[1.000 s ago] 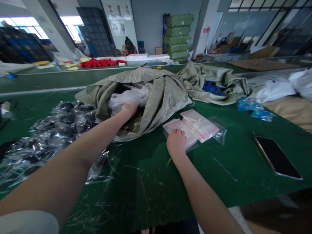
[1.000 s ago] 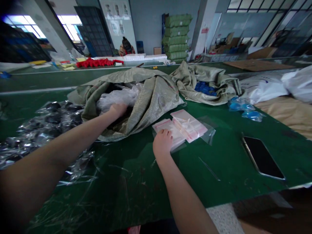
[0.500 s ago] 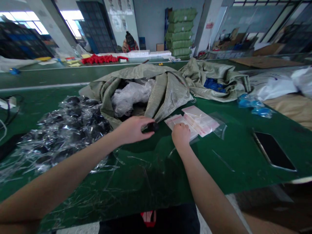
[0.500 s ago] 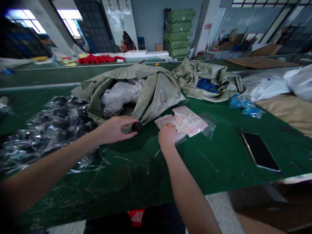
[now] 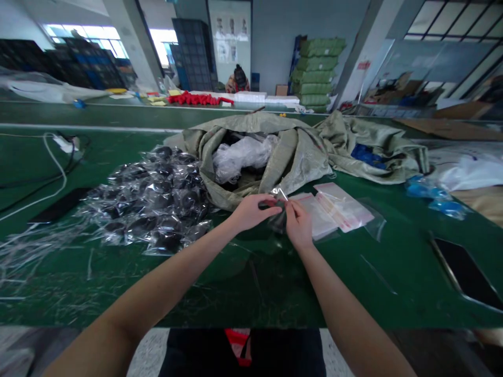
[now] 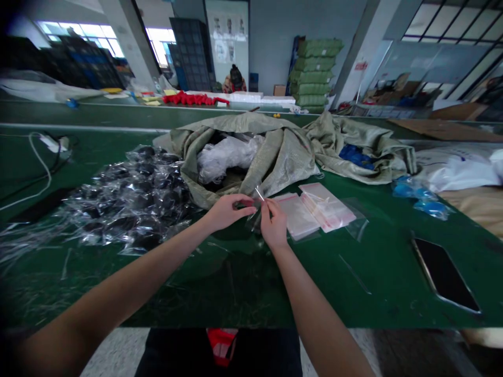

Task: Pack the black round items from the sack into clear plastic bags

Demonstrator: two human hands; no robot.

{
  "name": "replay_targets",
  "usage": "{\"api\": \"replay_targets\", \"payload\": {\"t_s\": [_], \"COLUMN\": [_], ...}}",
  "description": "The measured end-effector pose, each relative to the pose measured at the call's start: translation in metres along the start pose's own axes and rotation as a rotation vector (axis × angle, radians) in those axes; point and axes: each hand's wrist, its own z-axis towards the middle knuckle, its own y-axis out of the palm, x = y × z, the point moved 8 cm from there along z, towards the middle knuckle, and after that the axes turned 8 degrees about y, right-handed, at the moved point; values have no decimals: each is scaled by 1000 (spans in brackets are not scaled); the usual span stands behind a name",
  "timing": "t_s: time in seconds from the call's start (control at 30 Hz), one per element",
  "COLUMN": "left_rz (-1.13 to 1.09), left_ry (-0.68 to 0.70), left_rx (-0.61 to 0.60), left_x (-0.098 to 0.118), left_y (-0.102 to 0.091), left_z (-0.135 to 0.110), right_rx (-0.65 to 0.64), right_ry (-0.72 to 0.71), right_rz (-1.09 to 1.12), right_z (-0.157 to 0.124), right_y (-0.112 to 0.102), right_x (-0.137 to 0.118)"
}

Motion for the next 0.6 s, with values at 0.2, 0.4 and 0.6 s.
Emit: {"api": "replay_targets", "payload": {"t_s": [0.2, 0.4, 0.6], "left_rz": [-270, -696, -556], "left_ry": [-3, -129, -272], "left_rx": [79, 226, 357], "left_x": [7, -3, -38], "left_y": [-23, -60, -74], "left_z": [-2, -33, -61], "right_rx": [-20, -247, -430], "right_ry": [21, 443, 551], "right_rz": [91, 493, 625], "right_z": [-1, 1, -6], "right_y": [4, 31, 72], "right_x": [-10, 6, -6]}}
